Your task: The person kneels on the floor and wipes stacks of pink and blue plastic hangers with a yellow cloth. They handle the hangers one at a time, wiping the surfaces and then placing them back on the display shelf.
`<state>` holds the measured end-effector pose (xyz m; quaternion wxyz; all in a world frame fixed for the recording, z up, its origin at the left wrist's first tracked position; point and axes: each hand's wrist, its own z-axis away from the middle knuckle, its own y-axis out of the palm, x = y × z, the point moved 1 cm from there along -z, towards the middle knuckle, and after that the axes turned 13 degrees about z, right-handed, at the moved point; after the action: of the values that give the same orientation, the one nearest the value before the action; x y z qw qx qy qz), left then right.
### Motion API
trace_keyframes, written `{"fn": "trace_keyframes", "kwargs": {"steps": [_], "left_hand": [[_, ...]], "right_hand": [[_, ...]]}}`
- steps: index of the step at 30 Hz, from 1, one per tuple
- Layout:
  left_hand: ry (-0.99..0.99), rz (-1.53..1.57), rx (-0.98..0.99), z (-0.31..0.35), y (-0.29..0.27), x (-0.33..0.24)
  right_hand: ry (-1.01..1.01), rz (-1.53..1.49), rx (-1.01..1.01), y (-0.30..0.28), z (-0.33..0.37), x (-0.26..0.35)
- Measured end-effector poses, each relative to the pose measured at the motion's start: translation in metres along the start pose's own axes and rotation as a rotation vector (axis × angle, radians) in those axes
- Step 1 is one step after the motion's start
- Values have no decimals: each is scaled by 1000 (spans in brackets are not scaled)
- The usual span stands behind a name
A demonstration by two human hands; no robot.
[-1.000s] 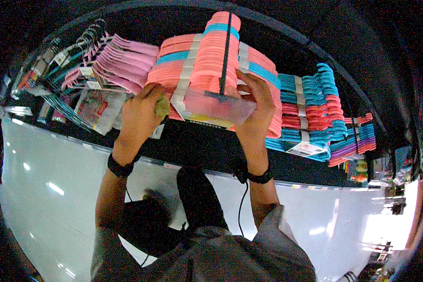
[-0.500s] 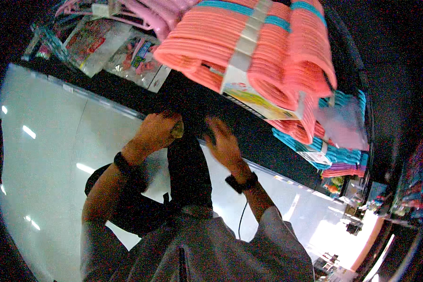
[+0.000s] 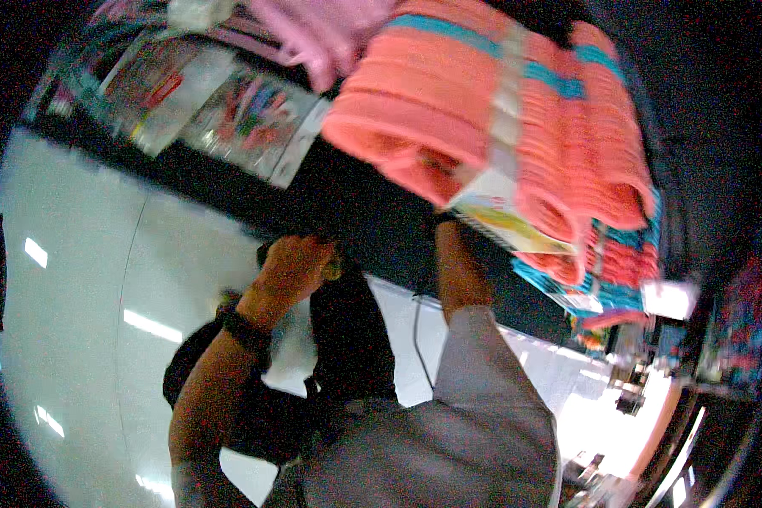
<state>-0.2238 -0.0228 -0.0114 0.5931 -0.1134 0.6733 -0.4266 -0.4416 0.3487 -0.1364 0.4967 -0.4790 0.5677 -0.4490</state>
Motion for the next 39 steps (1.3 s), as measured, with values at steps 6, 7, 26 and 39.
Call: {"fn": "trace_keyframes", "kwargs": {"steps": [6, 7, 26, 39], "left_hand": [[50, 9, -11, -8, -9, 8], [47, 2, 3, -14, -12, 3], [73, -67, 31, 18, -33, -67], [289, -442, -255, 50, -164, -218]], "right_hand": [[75, -106, 29, -4, 21, 12], [79, -138, 16, -6, 27, 10], [-125, -832, 102, -274, 273, 43], [-414, -814, -358, -428, 255, -1]]}}
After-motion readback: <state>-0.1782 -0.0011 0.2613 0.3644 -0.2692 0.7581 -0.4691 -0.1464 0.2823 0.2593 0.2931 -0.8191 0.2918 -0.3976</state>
